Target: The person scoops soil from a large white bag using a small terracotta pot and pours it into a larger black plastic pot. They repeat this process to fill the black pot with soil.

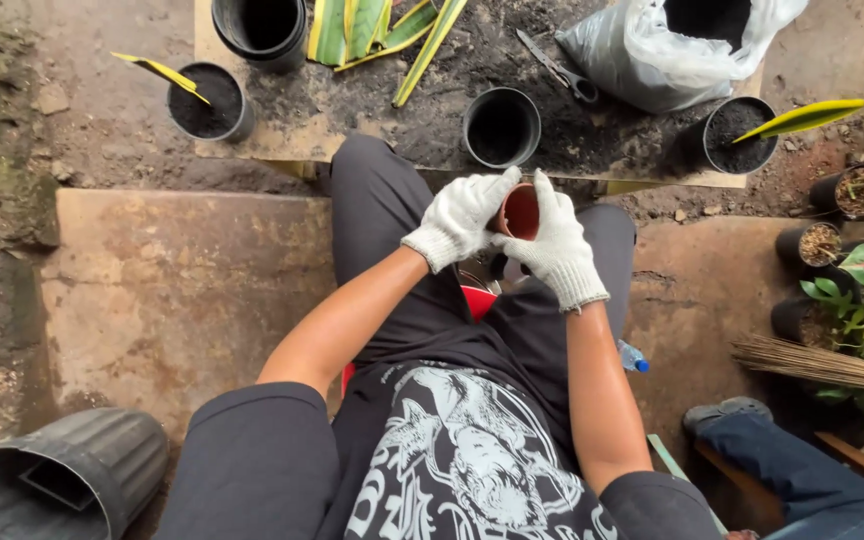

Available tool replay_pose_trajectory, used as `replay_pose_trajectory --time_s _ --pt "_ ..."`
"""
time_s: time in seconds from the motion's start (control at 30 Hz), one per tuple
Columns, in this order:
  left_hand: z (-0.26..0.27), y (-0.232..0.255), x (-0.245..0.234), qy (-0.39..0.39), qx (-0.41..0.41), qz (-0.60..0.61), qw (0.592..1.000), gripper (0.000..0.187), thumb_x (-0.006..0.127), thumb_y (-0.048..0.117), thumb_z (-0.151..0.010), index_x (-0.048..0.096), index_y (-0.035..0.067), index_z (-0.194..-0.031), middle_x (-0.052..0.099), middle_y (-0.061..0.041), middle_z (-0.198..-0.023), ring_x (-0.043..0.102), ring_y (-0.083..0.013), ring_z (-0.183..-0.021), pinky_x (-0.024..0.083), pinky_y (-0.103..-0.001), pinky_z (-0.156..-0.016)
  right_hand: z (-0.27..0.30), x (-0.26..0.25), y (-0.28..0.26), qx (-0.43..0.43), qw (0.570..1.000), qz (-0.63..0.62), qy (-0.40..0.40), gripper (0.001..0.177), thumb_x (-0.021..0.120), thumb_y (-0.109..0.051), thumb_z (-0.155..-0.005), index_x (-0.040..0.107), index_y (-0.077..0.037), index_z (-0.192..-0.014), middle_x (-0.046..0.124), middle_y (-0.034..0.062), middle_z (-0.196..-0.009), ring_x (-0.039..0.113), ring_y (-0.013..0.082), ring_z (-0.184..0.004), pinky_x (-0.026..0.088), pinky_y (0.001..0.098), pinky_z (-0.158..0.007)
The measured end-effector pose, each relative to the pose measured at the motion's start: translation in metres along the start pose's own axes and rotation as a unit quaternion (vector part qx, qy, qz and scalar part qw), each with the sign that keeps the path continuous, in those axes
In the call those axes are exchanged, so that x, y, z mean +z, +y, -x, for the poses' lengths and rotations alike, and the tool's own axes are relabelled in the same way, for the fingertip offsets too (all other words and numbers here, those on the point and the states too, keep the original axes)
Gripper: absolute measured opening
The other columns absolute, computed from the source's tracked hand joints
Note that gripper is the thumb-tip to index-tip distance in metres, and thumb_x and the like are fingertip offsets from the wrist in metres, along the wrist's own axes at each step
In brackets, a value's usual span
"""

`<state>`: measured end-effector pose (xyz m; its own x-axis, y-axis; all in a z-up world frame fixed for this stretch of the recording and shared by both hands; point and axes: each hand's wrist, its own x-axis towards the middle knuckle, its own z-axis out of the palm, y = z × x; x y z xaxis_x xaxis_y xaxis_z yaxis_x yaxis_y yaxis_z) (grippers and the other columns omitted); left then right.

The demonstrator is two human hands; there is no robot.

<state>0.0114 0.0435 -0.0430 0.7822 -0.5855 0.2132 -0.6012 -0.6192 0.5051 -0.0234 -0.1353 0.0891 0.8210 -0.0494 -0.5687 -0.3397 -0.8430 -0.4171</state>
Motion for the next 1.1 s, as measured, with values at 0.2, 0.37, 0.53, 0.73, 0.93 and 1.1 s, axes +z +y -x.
replay_pose_trajectory --time_s 0.2,0.37,0.53,0.73,0.93,1.1 --pt "0.000 0.009 -0.014 0.012 0.003 0.037 0.999 0.115 0.096 0.036 -0.061 0.036 0.007 -0.155 0.062 -0.010 -0.129 0.067 -0.0319 -0.112 0.061 -0.042 -0.099 -0.004 0.001 -0.001 0.006 1.000 0.004 0.017 0.117 0.084 -0.055 -0.073 0.014 -0.034 -0.165 0.044 0.0043 -0.151 0.053 0.0377 -0.136 0.046 0.0583 -0.112" --pt "-0.003 0.017 -0.033 0.057 -0.025 0.117 0.991 0.101 0.091 0.044 -0.072 0.042 0.010 -0.154 0.063 -0.010 -0.137 0.065 -0.0326 -0.122 0.057 -0.044 -0.106 -0.016 -0.006 0.007 0.002 0.999 -0.027 0.035 0.117 0.085 -0.056 -0.074 0.014 -0.036 -0.164 0.043 0.0021 -0.154 0.049 0.0322 -0.141 0.043 0.0549 -0.115" --pt "0.005 0.018 -0.013 0.087 -0.057 0.120 0.987 0.094 0.084 0.060 -0.079 0.047 0.012 -0.151 0.063 -0.006 -0.138 0.064 -0.0265 -0.125 0.055 -0.040 -0.108 -0.020 -0.003 0.018 -0.016 0.998 -0.039 0.049 0.118 0.089 -0.054 -0.067 0.019 -0.040 -0.162 0.045 -0.0025 -0.152 0.047 0.0258 -0.143 0.040 0.0493 -0.119" --pt "0.013 0.025 -0.024 0.098 -0.099 0.119 0.983 0.100 0.092 0.046 -0.071 0.047 0.013 -0.153 0.063 -0.009 -0.139 0.063 -0.0278 -0.126 0.054 -0.040 -0.111 -0.028 0.005 0.021 -0.059 0.993 -0.071 0.073 0.115 0.092 -0.048 -0.066 0.026 -0.037 -0.160 0.048 0.0027 -0.152 0.047 0.0273 -0.143 0.041 0.0475 -0.119" --pt "0.025 0.021 -0.035 0.073 -0.104 0.074 0.989 0.097 0.089 0.044 -0.075 0.042 0.013 -0.155 0.061 -0.009 -0.142 0.061 -0.0266 -0.130 0.052 -0.040 -0.113 -0.031 0.002 0.018 -0.064 0.991 -0.088 0.073 0.111 0.089 -0.047 -0.071 0.025 -0.038 -0.161 0.046 -0.0005 -0.154 0.044 0.0225 -0.145 0.037 0.0467 -0.121" --pt "0.028 0.022 -0.040 0.060 -0.102 0.063 0.991 0.097 0.091 0.042 -0.075 0.044 0.010 -0.153 0.062 -0.012 -0.138 0.062 -0.0308 -0.125 0.054 -0.043 -0.109 -0.035 -0.013 0.023 -0.082 0.978 -0.153 0.111 0.111 0.093 -0.040 -0.073 0.029 -0.028 -0.163 0.046 0.0110 -0.153 0.043 0.0338 -0.146 0.037 0.0499 -0.120"
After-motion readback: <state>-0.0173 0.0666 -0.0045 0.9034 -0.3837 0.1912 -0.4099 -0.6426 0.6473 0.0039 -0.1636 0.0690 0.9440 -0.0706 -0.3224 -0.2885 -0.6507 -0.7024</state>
